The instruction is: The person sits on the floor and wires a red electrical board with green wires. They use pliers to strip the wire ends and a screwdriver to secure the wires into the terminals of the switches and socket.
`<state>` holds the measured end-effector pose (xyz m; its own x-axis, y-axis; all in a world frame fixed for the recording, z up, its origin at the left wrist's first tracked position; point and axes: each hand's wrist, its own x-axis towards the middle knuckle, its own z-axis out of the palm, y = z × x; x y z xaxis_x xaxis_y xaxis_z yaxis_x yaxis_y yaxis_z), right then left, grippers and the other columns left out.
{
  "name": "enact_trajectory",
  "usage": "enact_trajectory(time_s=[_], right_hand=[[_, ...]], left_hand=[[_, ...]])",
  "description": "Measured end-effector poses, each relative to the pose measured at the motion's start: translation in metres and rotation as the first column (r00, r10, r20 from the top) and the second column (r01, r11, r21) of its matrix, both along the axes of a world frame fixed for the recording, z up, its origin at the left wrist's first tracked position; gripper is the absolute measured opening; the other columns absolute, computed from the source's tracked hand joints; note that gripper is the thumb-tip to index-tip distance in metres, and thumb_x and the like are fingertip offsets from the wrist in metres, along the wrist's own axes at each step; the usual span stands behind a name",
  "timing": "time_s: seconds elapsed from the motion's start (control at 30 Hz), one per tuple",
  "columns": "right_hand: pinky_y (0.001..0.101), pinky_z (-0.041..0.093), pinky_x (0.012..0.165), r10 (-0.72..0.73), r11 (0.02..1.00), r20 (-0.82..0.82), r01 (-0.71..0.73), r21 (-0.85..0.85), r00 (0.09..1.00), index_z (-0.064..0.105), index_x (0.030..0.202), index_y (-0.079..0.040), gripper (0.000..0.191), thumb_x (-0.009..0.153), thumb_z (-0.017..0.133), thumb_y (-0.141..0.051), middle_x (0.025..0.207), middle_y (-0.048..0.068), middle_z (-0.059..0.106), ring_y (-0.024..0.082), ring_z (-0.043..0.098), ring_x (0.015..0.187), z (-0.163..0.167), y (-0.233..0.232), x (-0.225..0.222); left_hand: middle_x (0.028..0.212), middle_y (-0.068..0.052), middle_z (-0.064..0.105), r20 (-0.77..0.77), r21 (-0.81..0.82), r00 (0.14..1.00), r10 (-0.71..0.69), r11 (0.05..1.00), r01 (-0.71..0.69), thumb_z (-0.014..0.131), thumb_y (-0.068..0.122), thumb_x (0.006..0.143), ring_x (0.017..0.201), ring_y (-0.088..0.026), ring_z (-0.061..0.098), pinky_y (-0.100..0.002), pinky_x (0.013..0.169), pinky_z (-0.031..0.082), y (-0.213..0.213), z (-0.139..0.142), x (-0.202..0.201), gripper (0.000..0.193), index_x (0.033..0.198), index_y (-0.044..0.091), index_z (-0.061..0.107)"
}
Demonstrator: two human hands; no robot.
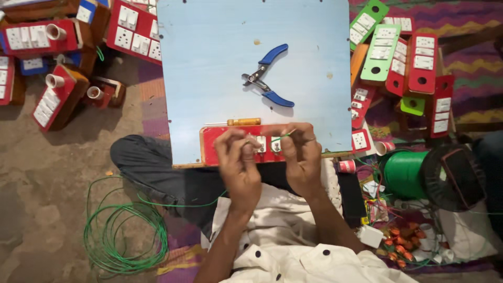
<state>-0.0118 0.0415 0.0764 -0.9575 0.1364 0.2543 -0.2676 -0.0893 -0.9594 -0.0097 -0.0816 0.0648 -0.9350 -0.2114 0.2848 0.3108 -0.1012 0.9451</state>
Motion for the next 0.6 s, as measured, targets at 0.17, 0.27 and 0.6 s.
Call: enact_trajectory(time_s=[0.17,0.27,0.6], right_hand=[[0.0291,0.054,0.067,-0.033,0.988,0.015,0.030,0.152,0.999,0.066,0.110,-0.006,0.011,0.102,0.069,-0.013,0.095,0.006,0.069,0.012,0.064,0.077,0.008,0.001,0.016],[0.0299,0.054,0.072,-0.013,0.777,-0.253,0.169,0.606,0.968,0.070,0.106,-0.007,0.010,0.099,0.075,-0.011,0.094,0.006,0.072,0.015,0.068,0.083,0.015,-0.002,0.020],[0.0266,0.039,0.055,-0.171,0.779,-0.226,0.271,0.565,0.959,0.074,0.099,-0.005,0.006,0.095,0.079,-0.005,0.079,0.005,0.068,0.011,0.056,0.061,0.024,-0.019,0.019]], left_hand=[[0.084,0.002,0.050,0.215,-0.161,0.956,0.198,0.973,-0.165,0.070,0.003,0.097,0.072,-0.007,0.045,-0.023,0.062,0.037,-0.018,0.013,0.011,0.022,0.118,0.004,0.076],[0.081,0.004,0.049,0.207,-0.165,0.969,0.136,0.981,-0.102,0.073,0.003,0.097,0.071,-0.006,0.043,-0.023,0.062,0.035,-0.027,0.018,0.012,0.019,0.115,0.004,0.078],[0.084,0.002,0.059,0.228,0.005,0.970,-0.083,0.996,0.084,0.072,0.008,0.101,0.070,-0.003,0.046,-0.021,0.058,0.033,-0.032,0.035,0.012,0.011,0.106,0.001,0.078]])
